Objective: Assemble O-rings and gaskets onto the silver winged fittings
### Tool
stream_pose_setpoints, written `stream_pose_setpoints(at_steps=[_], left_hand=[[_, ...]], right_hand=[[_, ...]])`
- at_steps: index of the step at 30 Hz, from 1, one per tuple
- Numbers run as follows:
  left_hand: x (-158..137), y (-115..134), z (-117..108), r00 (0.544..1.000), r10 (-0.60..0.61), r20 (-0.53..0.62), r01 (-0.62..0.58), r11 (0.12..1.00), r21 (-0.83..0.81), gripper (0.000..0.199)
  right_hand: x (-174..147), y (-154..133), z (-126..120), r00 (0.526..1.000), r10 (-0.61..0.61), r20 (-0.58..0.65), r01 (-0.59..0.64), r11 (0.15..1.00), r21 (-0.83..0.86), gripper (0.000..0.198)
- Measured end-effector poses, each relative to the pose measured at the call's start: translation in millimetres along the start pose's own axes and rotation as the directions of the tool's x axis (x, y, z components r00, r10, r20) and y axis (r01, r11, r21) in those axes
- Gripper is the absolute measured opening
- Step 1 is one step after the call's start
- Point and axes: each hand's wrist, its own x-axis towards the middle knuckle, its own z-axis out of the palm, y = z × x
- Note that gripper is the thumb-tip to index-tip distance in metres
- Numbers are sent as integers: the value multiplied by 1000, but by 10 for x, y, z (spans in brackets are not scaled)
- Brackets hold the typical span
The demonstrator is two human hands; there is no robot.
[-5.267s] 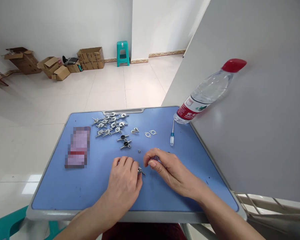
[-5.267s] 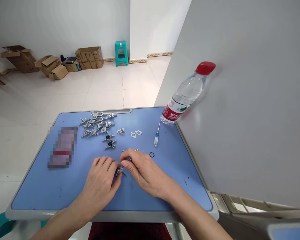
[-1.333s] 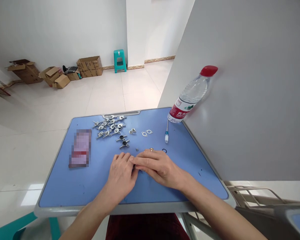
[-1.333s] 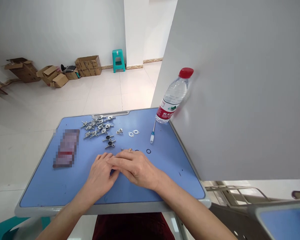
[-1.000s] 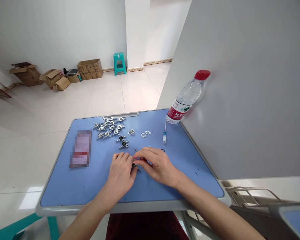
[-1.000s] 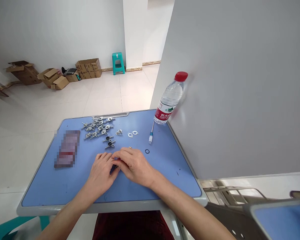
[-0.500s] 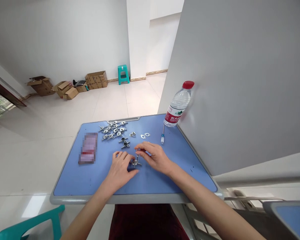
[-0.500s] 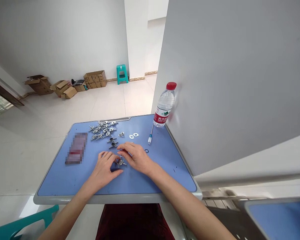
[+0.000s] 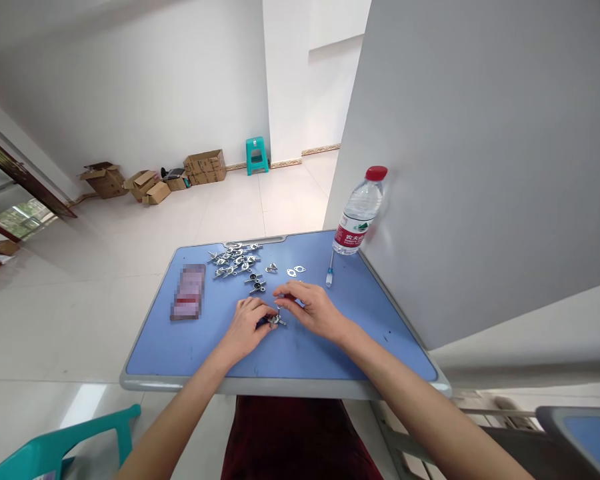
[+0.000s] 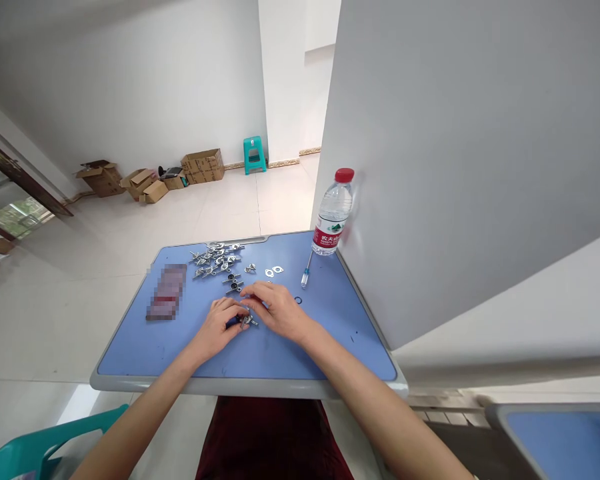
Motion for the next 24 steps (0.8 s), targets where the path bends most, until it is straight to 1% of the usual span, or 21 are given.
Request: stream_pose_setpoints(at_steps=[6, 10, 13, 19, 24], left_hand=[[21, -12, 15, 1000, -15, -12, 15, 999, -51, 9], [18, -18, 35, 999, 0, -50, -2, 999, -43, 9], [13, -8, 40, 998, 0, -57, -2, 999, -36, 8], [4, -53, 84, 998, -6, -63, 3, 999, -41, 7], [15, -107, 110, 998, -24, -55, 21, 998, -56, 7]], right_hand=[[5, -17, 8, 998, 68, -5, -68, 998, -2, 15], [1, -43, 51, 997, 67, -40, -69, 997, -46, 14], [-1, -55, 72, 993, 97, -70, -103, 992, -74, 14], [-35, -55, 131, 986, 148, -76, -155, 983, -100, 13], [-33, -56, 150, 984, 167, -66, -170, 985, -43, 15]])
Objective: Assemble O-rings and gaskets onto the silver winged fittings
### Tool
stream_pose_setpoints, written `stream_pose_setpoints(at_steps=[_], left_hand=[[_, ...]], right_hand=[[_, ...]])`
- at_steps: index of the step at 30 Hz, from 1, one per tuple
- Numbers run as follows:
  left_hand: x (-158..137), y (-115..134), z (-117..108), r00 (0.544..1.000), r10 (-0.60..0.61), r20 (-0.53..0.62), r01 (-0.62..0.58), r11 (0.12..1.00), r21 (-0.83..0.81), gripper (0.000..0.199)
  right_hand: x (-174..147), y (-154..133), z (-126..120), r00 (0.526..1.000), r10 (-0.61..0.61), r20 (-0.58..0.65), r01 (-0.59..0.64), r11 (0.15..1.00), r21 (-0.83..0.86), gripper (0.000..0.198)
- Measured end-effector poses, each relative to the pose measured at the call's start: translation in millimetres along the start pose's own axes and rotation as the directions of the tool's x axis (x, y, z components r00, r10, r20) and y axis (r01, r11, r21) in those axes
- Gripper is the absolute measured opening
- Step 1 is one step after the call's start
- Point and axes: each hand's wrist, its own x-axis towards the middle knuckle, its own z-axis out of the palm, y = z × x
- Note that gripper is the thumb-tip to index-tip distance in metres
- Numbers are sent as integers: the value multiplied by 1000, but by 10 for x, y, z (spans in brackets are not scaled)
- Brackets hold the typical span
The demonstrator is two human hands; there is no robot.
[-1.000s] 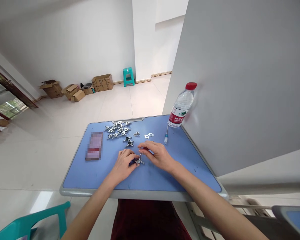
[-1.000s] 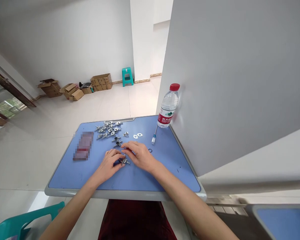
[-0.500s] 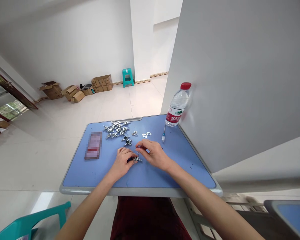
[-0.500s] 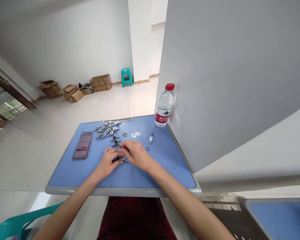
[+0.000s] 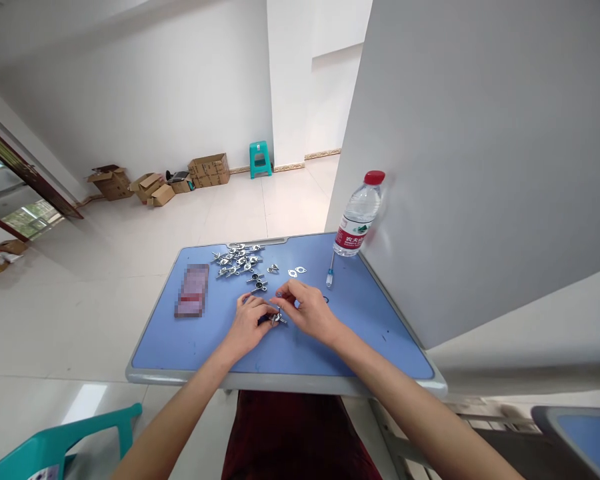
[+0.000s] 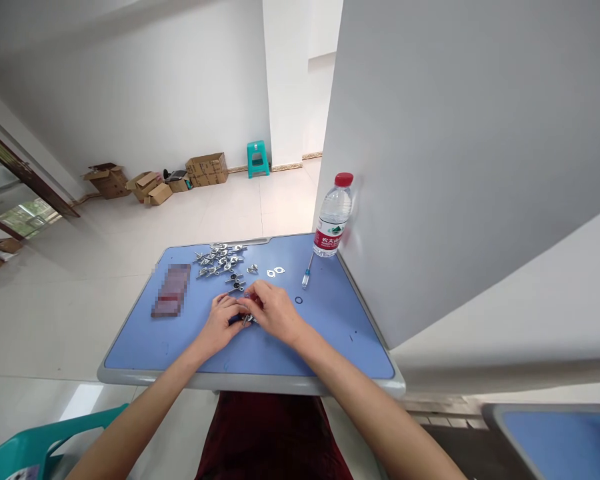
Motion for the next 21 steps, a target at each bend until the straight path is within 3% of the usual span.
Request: stream_pose_setpoints(at_steps=[11, 16, 21], left_hand=[[89, -29, -38, 994, -63, 89, 69, 996, -62, 12], [102, -38, -75, 990, -56, 133, 72, 990, -125, 14], [100, -38, -86, 990, -50, 133, 69, 987, -146, 17]], right_hand=[[73, 90, -141, 994, -32, 103, 16, 989, 146, 19], [84, 128, -133, 990, 139, -5, -136, 976, 170, 20], [99, 163, -162, 972, 233, -3, -229, 956, 186, 21]])
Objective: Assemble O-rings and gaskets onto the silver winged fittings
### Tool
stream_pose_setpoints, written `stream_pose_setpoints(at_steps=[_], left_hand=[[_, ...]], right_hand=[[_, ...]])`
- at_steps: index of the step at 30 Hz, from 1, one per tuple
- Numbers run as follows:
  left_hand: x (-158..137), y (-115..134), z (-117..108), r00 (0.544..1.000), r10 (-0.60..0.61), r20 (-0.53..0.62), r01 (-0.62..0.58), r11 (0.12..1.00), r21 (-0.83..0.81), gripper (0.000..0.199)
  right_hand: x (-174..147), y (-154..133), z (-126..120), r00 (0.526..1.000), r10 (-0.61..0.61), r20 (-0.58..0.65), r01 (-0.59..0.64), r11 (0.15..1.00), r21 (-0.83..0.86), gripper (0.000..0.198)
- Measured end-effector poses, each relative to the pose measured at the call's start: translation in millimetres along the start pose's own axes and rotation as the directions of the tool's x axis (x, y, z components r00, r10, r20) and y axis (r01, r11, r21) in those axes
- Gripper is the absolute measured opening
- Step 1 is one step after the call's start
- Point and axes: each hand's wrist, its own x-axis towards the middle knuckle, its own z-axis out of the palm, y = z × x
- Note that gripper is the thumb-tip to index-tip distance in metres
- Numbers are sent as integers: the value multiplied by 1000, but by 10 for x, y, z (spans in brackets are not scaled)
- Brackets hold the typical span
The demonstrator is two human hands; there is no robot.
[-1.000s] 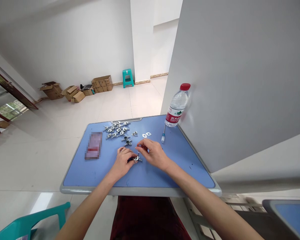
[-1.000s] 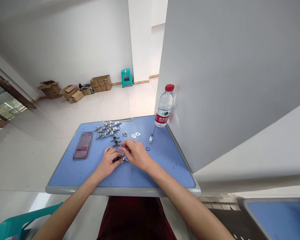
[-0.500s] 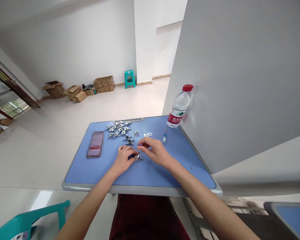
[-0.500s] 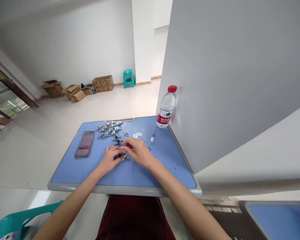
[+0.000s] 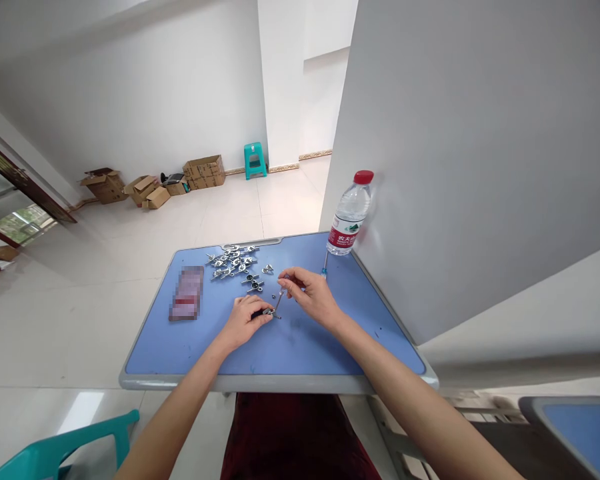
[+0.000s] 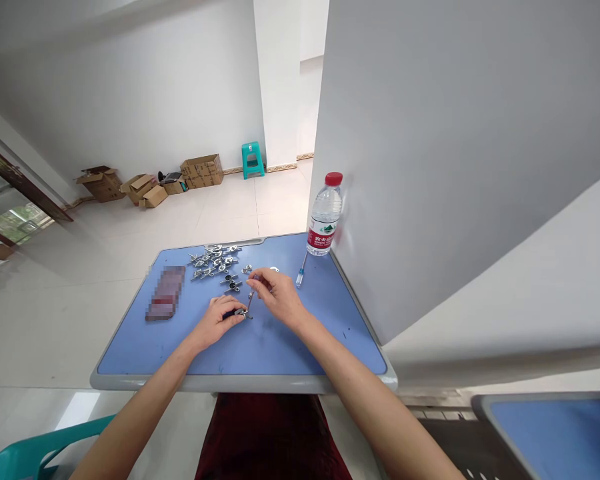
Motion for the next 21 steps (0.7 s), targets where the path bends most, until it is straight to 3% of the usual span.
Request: stream_pose_setpoints(at_steps=[7, 11, 21], left_hand=[[-7, 56, -5, 1000, -3, -2, 3, 999, 42, 11], [-17, 95, -7, 1000, -4, 3, 4, 999, 52, 7], [-33, 74, 18, 1000, 22, 3, -22, 997, 73, 8]], right_hand=[[-1, -37, -10, 1000, 8, -2, -8, 999, -40, 20], [7, -78, -50, 997, 38, 60, -36, 999, -29, 19], [-27, -47, -28, 981, -131, 143, 145, 985, -93, 17]])
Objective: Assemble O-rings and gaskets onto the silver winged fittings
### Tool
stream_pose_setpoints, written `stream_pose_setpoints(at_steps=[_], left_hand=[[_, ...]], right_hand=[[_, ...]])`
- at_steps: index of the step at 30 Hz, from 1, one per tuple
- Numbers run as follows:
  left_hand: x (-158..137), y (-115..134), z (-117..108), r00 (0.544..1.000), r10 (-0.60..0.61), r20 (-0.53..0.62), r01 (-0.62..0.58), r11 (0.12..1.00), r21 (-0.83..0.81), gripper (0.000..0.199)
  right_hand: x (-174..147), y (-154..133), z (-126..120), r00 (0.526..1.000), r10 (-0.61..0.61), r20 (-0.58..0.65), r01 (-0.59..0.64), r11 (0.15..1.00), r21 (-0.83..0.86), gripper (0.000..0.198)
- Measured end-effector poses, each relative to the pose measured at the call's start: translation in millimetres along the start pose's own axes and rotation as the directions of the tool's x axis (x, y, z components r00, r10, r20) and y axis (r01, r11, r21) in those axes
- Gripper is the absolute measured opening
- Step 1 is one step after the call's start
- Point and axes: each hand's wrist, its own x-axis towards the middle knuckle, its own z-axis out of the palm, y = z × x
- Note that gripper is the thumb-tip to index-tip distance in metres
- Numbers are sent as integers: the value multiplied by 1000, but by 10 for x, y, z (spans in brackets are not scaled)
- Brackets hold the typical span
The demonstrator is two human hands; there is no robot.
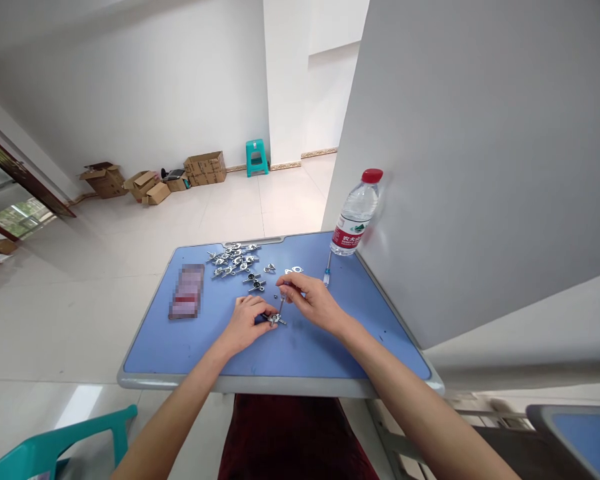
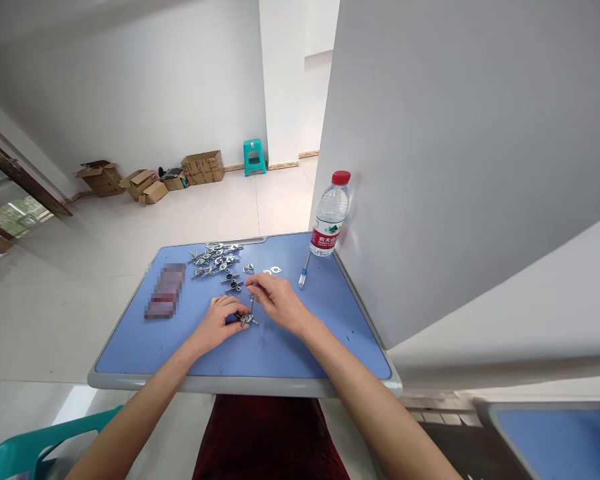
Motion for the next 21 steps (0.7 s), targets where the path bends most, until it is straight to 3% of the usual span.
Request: stream_pose_setpoints(at_steps=[5, 13, 18, 21], left_hand=[[7, -27, 22, 1000, 2, -5, -2, 1000, 10, 6], [10, -53, 54, 1000, -1, -24, 1, 1000, -9, 7], [7, -30, 59, 999, -5, -49, 4, 1000, -19, 5], [10, -22, 66, 998, -12, -54, 10, 1000, -26, 3]], right_hand=[[-15, -13, -6, 999, -42, 34, 42, 999, -13, 18], [-34, -66, -25, 972, -196, 133, 209, 973, -96, 27], [-53, -82, 22, 982, -168, 90, 186, 950, -252, 28], [-59, -79, 73, 986, -165, 27, 166, 950, -264, 25]])
